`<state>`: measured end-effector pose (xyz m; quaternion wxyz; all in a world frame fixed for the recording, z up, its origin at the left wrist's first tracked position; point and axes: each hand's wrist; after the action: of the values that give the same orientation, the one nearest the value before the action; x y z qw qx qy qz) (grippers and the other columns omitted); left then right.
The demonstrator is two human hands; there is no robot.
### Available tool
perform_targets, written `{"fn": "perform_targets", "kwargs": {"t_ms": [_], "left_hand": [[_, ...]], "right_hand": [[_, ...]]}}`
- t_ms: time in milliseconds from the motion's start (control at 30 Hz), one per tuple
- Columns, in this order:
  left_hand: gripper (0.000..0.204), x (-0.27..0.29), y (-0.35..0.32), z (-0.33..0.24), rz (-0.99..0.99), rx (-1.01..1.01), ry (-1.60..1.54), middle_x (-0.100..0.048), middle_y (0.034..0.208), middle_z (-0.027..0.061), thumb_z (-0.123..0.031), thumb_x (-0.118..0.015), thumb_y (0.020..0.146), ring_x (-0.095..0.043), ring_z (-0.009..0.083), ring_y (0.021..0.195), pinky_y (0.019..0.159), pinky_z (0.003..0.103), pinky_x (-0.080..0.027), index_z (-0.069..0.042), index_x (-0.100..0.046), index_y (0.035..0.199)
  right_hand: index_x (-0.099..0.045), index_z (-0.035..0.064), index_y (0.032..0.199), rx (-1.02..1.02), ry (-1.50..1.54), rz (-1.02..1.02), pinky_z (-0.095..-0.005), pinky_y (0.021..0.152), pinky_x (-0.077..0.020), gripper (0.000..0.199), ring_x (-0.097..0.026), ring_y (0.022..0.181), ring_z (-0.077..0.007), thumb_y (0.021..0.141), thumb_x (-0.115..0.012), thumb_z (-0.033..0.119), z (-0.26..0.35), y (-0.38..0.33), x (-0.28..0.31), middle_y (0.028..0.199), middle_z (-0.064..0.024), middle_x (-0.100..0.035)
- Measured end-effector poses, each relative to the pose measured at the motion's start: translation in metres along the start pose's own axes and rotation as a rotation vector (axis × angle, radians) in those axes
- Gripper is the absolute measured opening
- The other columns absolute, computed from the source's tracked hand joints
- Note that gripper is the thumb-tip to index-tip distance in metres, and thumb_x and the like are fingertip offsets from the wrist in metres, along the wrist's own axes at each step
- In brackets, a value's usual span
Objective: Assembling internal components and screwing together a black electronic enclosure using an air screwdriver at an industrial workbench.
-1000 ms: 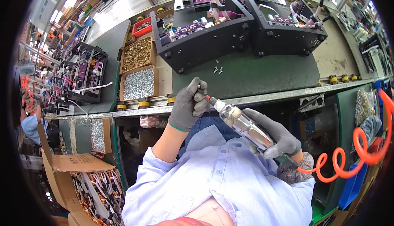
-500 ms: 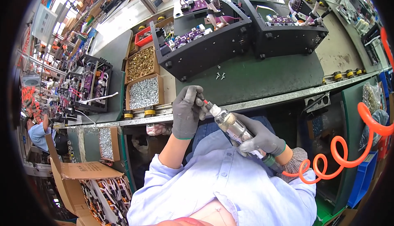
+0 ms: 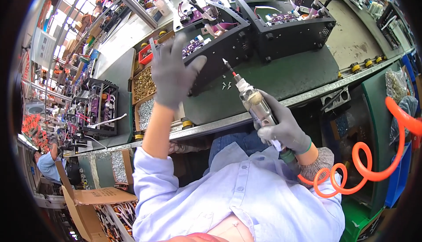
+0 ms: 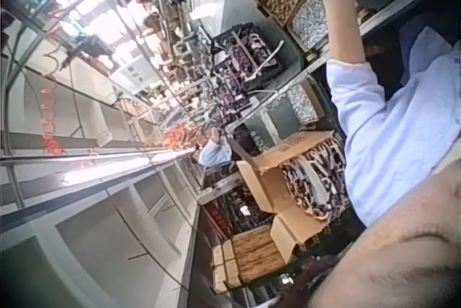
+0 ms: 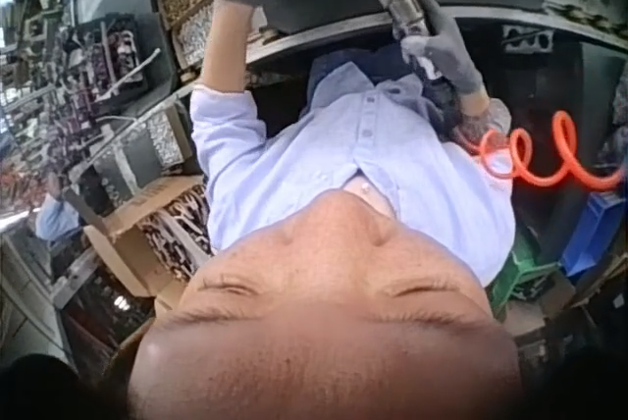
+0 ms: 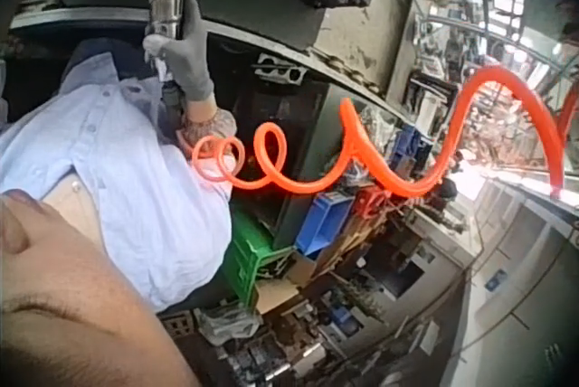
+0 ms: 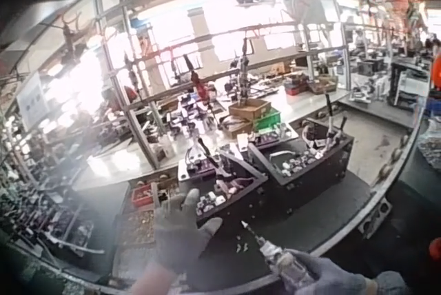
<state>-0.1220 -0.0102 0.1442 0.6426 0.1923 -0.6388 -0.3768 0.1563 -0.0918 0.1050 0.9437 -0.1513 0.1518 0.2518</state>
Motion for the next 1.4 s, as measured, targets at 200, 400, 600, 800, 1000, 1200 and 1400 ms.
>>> {"fn": "perform_targets", "kwargs": {"t_ms": [200,400,600,800,1000,1200,1400], "left_hand": [[0.087,-0.032,0.064,0.032,0.996,0.279,-0.264,-0.064,0.118,0.0184,-0.051,-0.078,0.067,-0.061,0.0359,0.112,0.097,0.043,-0.046,-0.006,-0.047,0.134],[0.084,-0.033,0.056,0.031,0.899,0.261,-0.310,-0.067,0.116,0.0188,-0.050,-0.079,0.063,-0.063,0.0349,0.112,0.096,0.043,-0.047,-0.005,-0.054,0.129],[0.081,-0.034,0.057,0.032,0.865,0.247,-0.285,-0.068,0.112,0.0180,-0.051,-0.079,0.063,-0.064,0.0343,0.109,0.095,0.043,-0.048,-0.005,-0.056,0.126],[0.081,-0.033,0.057,0.031,0.893,0.253,-0.271,-0.068,0.111,0.0183,-0.052,-0.078,0.063,-0.065,0.0346,0.108,0.093,0.043,-0.049,-0.005,-0.057,0.125],[0.082,-0.030,0.058,0.030,0.875,0.241,-0.247,-0.068,0.110,0.0197,-0.052,-0.078,0.063,-0.065,0.0350,0.107,0.093,0.042,-0.049,-0.005,-0.056,0.126],[0.078,-0.031,0.049,0.027,0.790,0.233,-0.222,-0.064,0.119,0.0176,-0.051,-0.078,0.067,-0.061,0.0350,0.114,0.095,0.043,-0.048,-0.006,-0.056,0.127],[0.040,-0.019,-0.011,0.003,-0.168,-0.103,-0.238,-0.064,0.110,0.0094,-0.023,-0.070,0.081,-0.061,0.0292,0.098,0.084,0.041,-0.047,-0.010,-0.062,0.118]], "right_hand": [[-0.034,-0.0010,0.147,0.014,-0.007,-0.021,-0.0257,0.053,-0.0527,0.097,-0.059,0.065,-0.0132,0.058,-0.069,0.013,-0.003,0.017,-0.007,0.088,-0.0089,-0.057],[-0.036,-0.0007,0.146,0.022,0.012,0.017,-0.0246,0.059,-0.0521,0.086,-0.057,0.069,-0.0097,0.067,-0.068,0.012,-0.005,0.037,-0.006,0.101,-0.0068,-0.054],[-0.035,-0.0006,0.146,0.023,0.007,0.011,-0.0242,0.057,-0.0527,0.088,-0.058,0.067,-0.0096,0.066,-0.068,0.013,-0.007,0.046,-0.007,0.094,-0.0055,-0.055],[-0.036,-0.0006,0.146,-0.008,0.045,0.014,-0.0246,0.056,-0.0528,0.086,-0.059,0.064,-0.0104,0.066,-0.067,0.013,-0.004,0.052,-0.011,0.095,-0.0058,-0.055],[-0.037,-0.0025,0.143,0.020,0.066,0.015,-0.0242,0.048,-0.0500,0.091,-0.058,0.052,-0.0137,0.062,-0.070,0.024,-0.002,0.057,-0.023,0.084,-0.0087,-0.058],[-0.037,-0.0010,0.143,0.011,0.114,0.039,-0.0228,0.047,-0.0499,0.087,-0.058,0.051,-0.0136,0.065,-0.067,0.024,-0.001,0.056,-0.022,0.084,-0.0086,-0.057],[-0.040,-0.0014,0.140,-0.058,0.180,0.027,-0.0237,0.045,-0.0498,0.077,-0.058,0.051,-0.0134,0.072,-0.063,0.026,-0.017,0.038,-0.008,0.084,-0.0090,-0.057]]}}
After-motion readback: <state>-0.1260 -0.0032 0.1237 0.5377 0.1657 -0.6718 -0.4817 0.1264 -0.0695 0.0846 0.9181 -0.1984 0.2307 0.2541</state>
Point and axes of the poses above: each hand's wrist, its own y-axis towards the middle knuckle, its own x-axis out of the back of the hand, z = x × y
